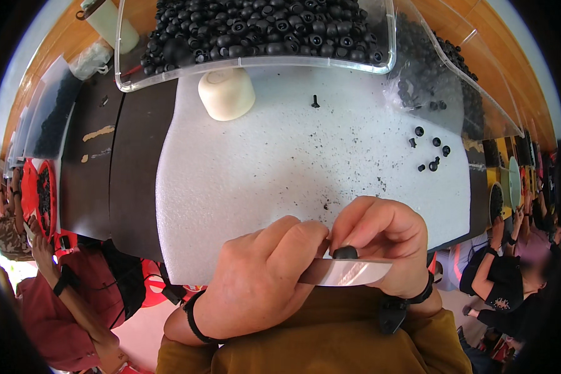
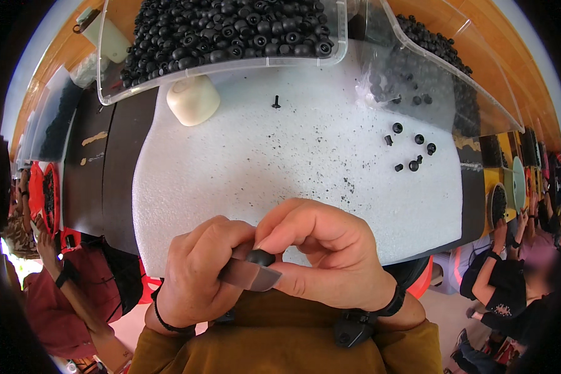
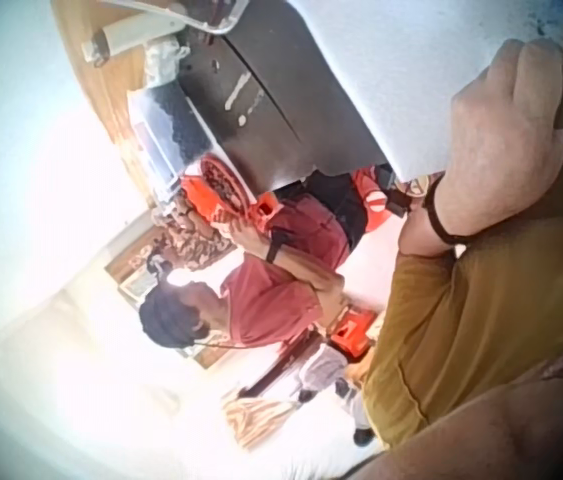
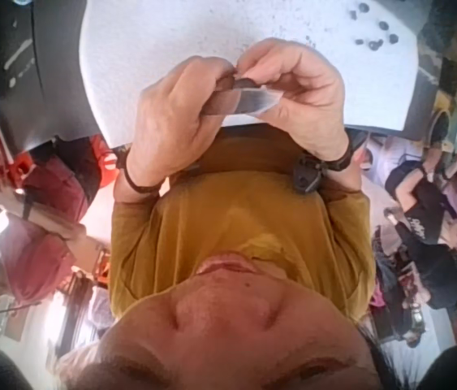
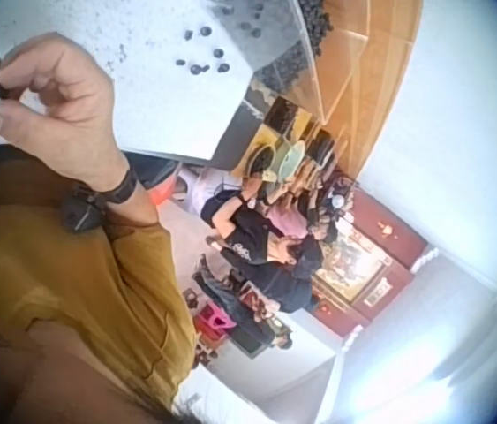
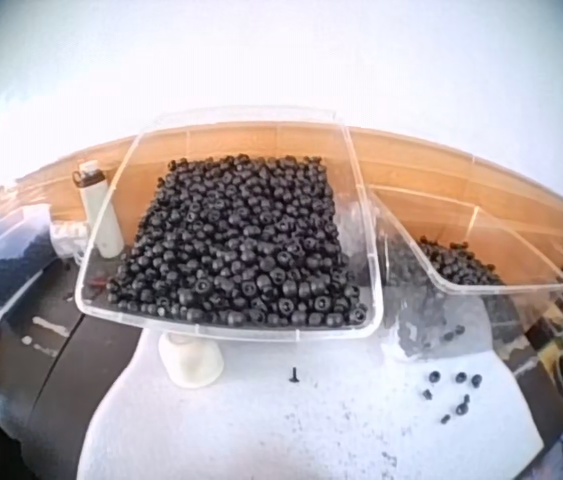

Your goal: Trim and inspect small black rubber or plastic industrial components using a small blade.

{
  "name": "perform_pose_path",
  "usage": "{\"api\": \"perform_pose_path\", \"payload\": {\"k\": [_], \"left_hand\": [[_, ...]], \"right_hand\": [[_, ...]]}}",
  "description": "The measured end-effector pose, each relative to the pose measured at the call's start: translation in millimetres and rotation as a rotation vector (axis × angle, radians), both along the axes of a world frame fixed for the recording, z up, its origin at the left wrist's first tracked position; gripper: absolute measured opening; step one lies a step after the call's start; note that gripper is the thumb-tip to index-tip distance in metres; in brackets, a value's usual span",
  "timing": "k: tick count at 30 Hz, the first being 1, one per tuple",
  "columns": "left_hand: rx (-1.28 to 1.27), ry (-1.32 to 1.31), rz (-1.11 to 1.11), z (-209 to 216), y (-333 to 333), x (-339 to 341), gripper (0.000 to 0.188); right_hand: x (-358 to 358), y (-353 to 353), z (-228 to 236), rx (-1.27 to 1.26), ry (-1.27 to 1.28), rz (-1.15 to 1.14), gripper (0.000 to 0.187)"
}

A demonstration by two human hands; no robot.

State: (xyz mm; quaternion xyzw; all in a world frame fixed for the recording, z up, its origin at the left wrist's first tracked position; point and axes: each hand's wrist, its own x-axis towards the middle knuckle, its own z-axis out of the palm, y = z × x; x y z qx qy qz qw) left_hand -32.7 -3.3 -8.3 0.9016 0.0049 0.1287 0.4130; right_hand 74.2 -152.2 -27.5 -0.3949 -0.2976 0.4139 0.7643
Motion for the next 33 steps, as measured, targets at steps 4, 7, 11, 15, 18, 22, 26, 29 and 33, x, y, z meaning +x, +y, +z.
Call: {"api": "perform_pose_path", "payload": {"k": [4,7,11,15,18,22,26,29,33], "left_hand": [[-0.013,0.005,-0.001,-4.9,-0.8,0.5,0.033],[-0.028,0.009,0.049,-7.5,-1.9,3.5,0.03],[-0.021,0.13,0.234,-12.4,1.2,7.4,0.015],[-0.29,0.079,0.246,-0.9,-3.4,7.5,0.007],[-0.316,0.138,0.195,2.8,1.1,7.6,0.011],[-0.297,0.142,0.14,0.9,0.0,6.4,0.012],[-0.567,0.208,0.078,6.9,0.7,3.2,0.006],[-0.863,0.223,0.004,10.7,-1.7,2.0,0.015],[-0.936,0.217,-0.118,6.2,-2.3,5.9,0.012]], "right_hand": [[-0.7,1.2,-1.8,0.002,-0.003,0.02,0.023],[-4.4,3.9,5.9,-0.094,-0.07,-0.184,0.025],[3.5,-6.0,20.3,-0.007,-0.305,0.022,0.027],[11.7,-7.1,12.1,-0.013,-0.311,-0.13,0.028],[15.7,-8.6,16.1,-0.022,-0.324,-0.142,0.028],[17.6,-10.1,13.6,-0.034,-0.364,-0.139,0.027],[15.0,-9.6,13.0,-0.035,-0.363,-0.142,0.026],[14.4,-8.2,11.9,-0.037,-0.413,-0.121,0.024],[14.8,-10.6,10.9,-0.062,-0.471,-0.127,0.024]]}}
